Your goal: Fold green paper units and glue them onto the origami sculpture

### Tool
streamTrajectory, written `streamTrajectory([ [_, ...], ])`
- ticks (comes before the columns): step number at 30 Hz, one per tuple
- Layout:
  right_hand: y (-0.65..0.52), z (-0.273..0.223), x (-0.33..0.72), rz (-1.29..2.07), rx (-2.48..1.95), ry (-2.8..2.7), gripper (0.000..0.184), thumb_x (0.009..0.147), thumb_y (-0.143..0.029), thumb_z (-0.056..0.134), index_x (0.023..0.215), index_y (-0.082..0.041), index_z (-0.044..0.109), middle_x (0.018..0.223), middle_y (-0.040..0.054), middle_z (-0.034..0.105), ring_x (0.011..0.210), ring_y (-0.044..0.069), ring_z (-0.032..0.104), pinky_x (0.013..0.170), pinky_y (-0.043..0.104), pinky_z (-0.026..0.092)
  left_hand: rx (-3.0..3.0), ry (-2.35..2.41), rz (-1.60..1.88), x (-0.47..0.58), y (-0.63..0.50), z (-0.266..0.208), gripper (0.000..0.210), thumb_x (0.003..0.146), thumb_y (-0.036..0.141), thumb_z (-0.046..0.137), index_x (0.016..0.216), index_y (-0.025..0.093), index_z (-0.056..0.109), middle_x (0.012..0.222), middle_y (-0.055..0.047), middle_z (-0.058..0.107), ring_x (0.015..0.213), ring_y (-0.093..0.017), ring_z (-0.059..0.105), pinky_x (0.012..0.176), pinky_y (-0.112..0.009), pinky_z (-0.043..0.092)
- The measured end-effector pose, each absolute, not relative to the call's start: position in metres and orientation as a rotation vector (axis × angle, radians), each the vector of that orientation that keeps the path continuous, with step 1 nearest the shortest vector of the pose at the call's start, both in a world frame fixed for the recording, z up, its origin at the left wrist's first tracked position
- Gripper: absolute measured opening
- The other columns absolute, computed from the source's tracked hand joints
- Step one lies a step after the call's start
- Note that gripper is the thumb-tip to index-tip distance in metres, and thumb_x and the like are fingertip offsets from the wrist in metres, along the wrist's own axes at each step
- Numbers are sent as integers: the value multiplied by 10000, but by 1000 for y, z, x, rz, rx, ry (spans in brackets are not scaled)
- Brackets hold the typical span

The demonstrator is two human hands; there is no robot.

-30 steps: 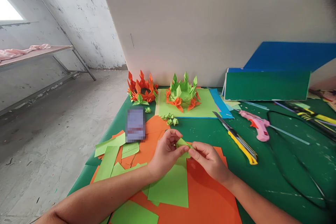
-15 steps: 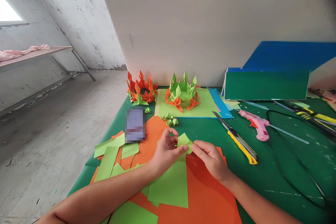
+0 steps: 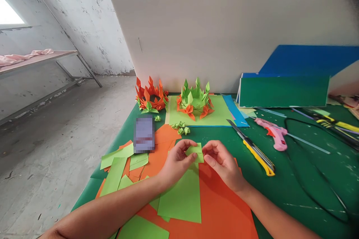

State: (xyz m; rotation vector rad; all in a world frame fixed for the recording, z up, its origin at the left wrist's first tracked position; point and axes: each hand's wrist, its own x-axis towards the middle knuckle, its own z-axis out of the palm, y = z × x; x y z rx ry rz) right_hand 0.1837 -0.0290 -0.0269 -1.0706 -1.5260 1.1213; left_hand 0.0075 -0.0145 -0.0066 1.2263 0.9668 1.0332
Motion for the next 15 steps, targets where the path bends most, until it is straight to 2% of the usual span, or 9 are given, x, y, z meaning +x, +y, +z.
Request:
streamTrajectory([
  [5,-29,-30,182,991,-1045,-1643,237,882,-300,580,1109,-266,522,978,36,570,865,160,574,797,294,510,1270,912,960,9,-16,-10,233,791,349,665,955,196,602,951,-44,579,771,-131,525,592,-223,424],
  [11,-27,-32,183,922,-1088,-1645,188,878,-290,588,1061,-244,596,984,44,632,854,162,609,784,290,534,1319,971,992,9,-13,-5,231,757,317,697,930,177,637,995,-80,617,917,-188,568,698,-272,480],
  [15,-27,-30,184,953,-1096,-1626,184,884,-303,576,1051,-234,607,1002,56,656,882,172,631,792,296,546,1296,967,939,8,-12,-5,247,772,301,679,977,168,643,963,-74,641,810,-161,590,666,-267,477],
])
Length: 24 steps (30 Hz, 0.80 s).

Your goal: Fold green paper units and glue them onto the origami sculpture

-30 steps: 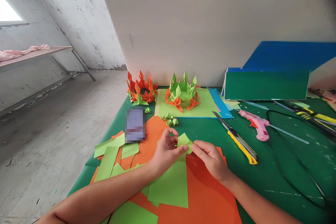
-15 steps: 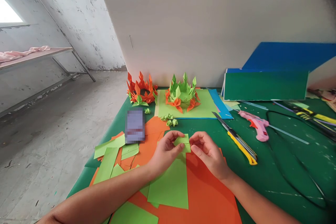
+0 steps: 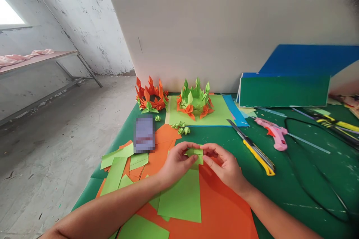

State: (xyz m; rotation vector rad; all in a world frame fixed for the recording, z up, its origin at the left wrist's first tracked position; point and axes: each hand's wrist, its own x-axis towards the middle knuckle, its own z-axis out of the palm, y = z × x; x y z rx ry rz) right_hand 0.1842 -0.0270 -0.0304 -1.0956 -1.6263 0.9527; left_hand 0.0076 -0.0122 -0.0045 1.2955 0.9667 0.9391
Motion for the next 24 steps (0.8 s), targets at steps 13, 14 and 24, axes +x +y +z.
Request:
streamTrajectory([
  [13,-26,-29,186,970,-1122,-1667,172,877,-314,574,1008,-233,650,993,52,684,866,178,643,779,296,545,1362,980,912,4,-11,-9,200,791,242,629,981,182,642,904,-58,627,744,-145,579,611,-251,472],
  [14,-25,-29,186,974,-1124,-1658,162,879,-320,571,986,-230,654,979,51,685,868,179,643,779,293,544,1393,980,926,4,-11,-8,191,788,231,629,971,184,652,942,-71,629,806,-165,594,636,-260,482],
  [24,-25,-27,187,923,-1124,-1694,154,875,-369,583,883,-233,656,843,40,636,773,177,598,710,296,506,1442,1020,876,4,-11,-9,223,753,162,609,968,186,664,933,-64,656,770,-159,590,651,-276,486],
])
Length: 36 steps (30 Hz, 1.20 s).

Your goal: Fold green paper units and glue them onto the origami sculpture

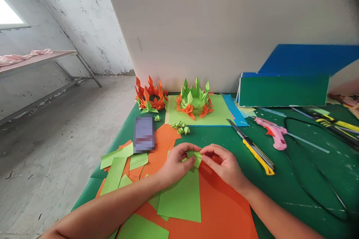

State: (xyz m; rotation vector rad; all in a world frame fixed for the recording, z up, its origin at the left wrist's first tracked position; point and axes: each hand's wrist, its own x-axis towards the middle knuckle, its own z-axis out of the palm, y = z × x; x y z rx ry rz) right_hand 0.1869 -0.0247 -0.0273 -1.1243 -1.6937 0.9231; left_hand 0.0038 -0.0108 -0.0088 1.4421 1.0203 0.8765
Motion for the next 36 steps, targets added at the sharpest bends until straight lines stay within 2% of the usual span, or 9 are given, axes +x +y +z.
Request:
streamTrajectory([
  [3,-24,-27,187,867,-1118,-1714,159,882,-368,574,830,-240,652,809,36,589,754,177,569,691,298,487,1425,1004,874,4,-11,-10,271,721,146,636,987,199,639,937,-49,649,791,-160,595,673,-279,486],
  [6,-22,-29,188,792,-1146,-1715,157,884,-365,574,814,-244,647,834,38,548,789,182,556,714,301,475,1455,987,907,5,-12,-13,300,700,122,655,983,216,619,989,-51,641,920,-188,597,746,-290,476],
  [11,-22,-29,187,804,-1166,-1733,159,900,-349,551,812,-234,616,903,47,563,818,180,560,727,294,467,1467,976,895,5,-12,-18,289,724,134,649,991,212,575,1015,-59,623,1007,-204,582,780,-304,463],
  [15,-24,-28,186,849,-1166,-1704,167,907,-334,532,792,-224,580,873,47,604,831,189,578,722,289,474,1488,964,879,6,-14,-17,284,750,170,654,1010,215,549,1037,-62,610,1022,-202,576,785,-308,458],
  [20,-25,-29,184,809,-1190,-1673,163,889,-306,557,752,-219,566,805,29,603,750,166,569,668,268,465,1471,939,856,8,-18,-15,244,795,258,650,1004,208,535,1031,-71,603,999,-202,582,782,-315,461],
  [31,-26,-30,182,785,-1170,-1650,149,869,-288,588,744,-213,560,799,24,602,745,154,575,649,246,478,1526,963,843,8,-17,-23,241,821,218,606,1036,195,502,947,-43,597,865,-164,584,749,-308,461],
  [36,-26,-31,182,777,-1151,-1634,143,863,-276,597,741,-215,553,798,18,599,752,151,578,655,242,479,1496,941,870,9,-18,-18,262,808,253,643,1022,195,505,999,-60,587,950,-184,579,784,-313,455],
])
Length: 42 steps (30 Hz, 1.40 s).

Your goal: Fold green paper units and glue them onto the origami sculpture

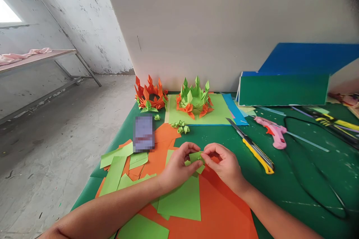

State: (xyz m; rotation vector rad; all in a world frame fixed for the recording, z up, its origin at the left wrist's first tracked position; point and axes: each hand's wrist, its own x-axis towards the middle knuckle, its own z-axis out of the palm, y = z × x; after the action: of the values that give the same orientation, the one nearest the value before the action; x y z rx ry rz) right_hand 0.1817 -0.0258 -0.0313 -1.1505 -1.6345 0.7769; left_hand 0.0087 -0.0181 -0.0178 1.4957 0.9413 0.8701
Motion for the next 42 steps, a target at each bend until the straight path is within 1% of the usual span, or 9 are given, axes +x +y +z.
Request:
streamTrajectory([
  [3,-26,-31,181,773,-1139,-1633,138,864,-272,598,745,-215,555,802,18,598,760,150,576,657,240,479,1470,949,883,9,-19,-15,250,820,296,639,1009,199,508,1035,-68,584,1008,-195,566,789,-307,448],
  [8,-27,-31,180,815,-1131,-1604,135,858,-290,611,757,-211,569,810,20,594,754,145,568,653,236,483,1415,973,902,10,-18,-16,216,839,324,612,975,193,507,906,-41,587,875,-168,578,715,-290,443],
  [13,-29,-30,180,1014,-1156,-1512,147,845,-349,631,818,-209,596,781,10,591,687,131,560,601,232,479,1408,984,898,9,-17,-17,214,817,283,633,961,194,501,830,-18,578,815,-153,566,713,-292,426],
  [20,-28,-30,178,1126,-1116,-1448,163,872,-369,593,840,-209,594,800,7,579,709,125,542,614,222,460,1119,946,859,10,-15,-13,387,723,339,732,953,190,458,715,20,581,635,-102,525,600,-249,375],
  [26,-28,-29,180,1103,-1096,-1456,136,891,-347,569,853,-219,596,819,2,571,728,123,535,636,218,454,963,922,847,13,-13,-11,496,656,414,784,911,199,416,708,35,589,589,-77,503,541,-212,337],
  [32,-25,-29,182,1132,-1047,-1521,114,905,-319,543,930,-229,606,876,12,578,787,134,554,679,221,473,1042,996,901,10,-12,-12,467,680,445,761,908,208,429,594,99,430,522,-45,380,482,-180,265],
  [34,-25,-29,182,1186,-1019,-1536,112,903,-317,542,936,-226,600,864,12,574,779,134,555,675,223,480,1031,1002,948,10,-12,-11,461,687,451,754,914,216,430,589,106,408,527,-45,380,490,-172,286],
  [38,-25,-29,182,1147,-1038,-1543,124,907,-324,528,899,-217,590,831,11,558,716,126,540,624,222,473,964,978,955,10,-12,-9,493,680,418,771,982,238,426,612,104,469,557,-53,452,539,-172,380],
  [42,-25,-28,183,1019,-1089,-1562,121,916,-307,508,914,-223,595,852,21,567,713,134,539,619,236,472,828,929,931,9,-11,-10,491,674,382,786,1008,218,465,611,97,489,628,-70,538,741,-284,516],
])
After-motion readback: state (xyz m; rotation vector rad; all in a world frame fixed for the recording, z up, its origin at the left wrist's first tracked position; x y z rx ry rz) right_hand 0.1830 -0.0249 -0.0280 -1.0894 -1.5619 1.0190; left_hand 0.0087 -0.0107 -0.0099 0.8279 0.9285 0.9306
